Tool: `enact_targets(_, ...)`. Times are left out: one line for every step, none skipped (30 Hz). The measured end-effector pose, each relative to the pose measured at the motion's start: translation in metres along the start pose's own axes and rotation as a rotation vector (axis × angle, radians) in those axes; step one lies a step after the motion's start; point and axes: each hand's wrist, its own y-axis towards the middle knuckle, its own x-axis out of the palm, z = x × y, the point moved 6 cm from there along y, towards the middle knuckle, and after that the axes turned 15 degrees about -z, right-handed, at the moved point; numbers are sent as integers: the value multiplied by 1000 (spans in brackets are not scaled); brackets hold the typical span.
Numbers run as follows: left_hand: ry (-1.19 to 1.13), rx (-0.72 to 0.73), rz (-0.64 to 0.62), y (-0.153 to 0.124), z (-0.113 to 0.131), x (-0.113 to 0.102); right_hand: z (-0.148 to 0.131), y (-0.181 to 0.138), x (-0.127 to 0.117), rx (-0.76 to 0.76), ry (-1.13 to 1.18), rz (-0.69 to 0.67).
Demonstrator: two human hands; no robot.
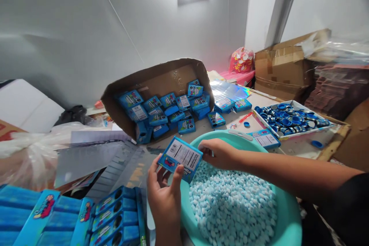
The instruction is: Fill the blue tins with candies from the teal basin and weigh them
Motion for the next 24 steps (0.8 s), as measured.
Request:
enact_targets(5,-15,-3,1,-1,-1,-1,0,1,-11,-4,-12)
enact_targets(6,-31,-16,2,-3,-1,-1,0,2,-20,-7,-22)
enact_targets(6,-49,-34,3,-5,-1,-1,0,3,-29,-10,-27)
enact_targets(6,-69,-52,4,-6,-1,0,-1,3,-36,-9,-28)
enact_targets(2,-89,-67,4,-8,0,0,-1,3,-40,-6,-25)
enact_targets(-6,-110,-76,5,-10,0,1,-1,3,-42,-3,-19)
enact_targets(-19,-134,-84,6,-12,1,1,-1,2,-44,0,-12)
enact_targets(-34,-156,-86,6,-14,2,1,-1,1,-43,3,-4)
enact_targets(-54,-165,-87,6,-14,4,1,-1,0,-40,5,3)
enact_targets(-72,-161,-86,6,-14,5,1,-1,0,-36,9,9)
enact_targets(-83,-146,-84,7,-13,6,1,-1,-1,-32,11,17)
enact_targets(-85,-125,-86,7,-11,7,1,-1,-2,-27,13,25)
enact_targets(-78,-103,-99,6,-9,9,1,-1,-2,-23,15,32)
enact_targets(-59,-89,-121,6,-8,10,1,-1,-2,-21,16,38)
enact_targets(-30,-85,-151,6,-6,12,2,-1,-2,-20,14,43)
enact_targets(1,-87,-181,5,-6,13,2,0,-2,-19,12,49)
enact_targets(22,-86,-209,4,-6,14,3,0,-2,-17,18,55)
enact_targets(34,-84,-235,4,-6,15,5,0,-3,-13,41,62)
enact_targets(41,-79,-253,3,-6,15,7,0,-3,-9,83,69)
enact_targets(45,-66,-258,3,-7,14,9,0,-3,-10,140,72)
enact_targets(52,-46,-255,3,-7,12,10,0,-2,-18,209,70)
enact_targets(67,-17,-246,2,-6,10,11,0,-1,-34,284,64)
enact_targets(94,18,-223,2,-4,8,11,0,0,-57,356,55)
enact_targets(131,47,-191,1,-2,5,11,0,1,-79,426,50)
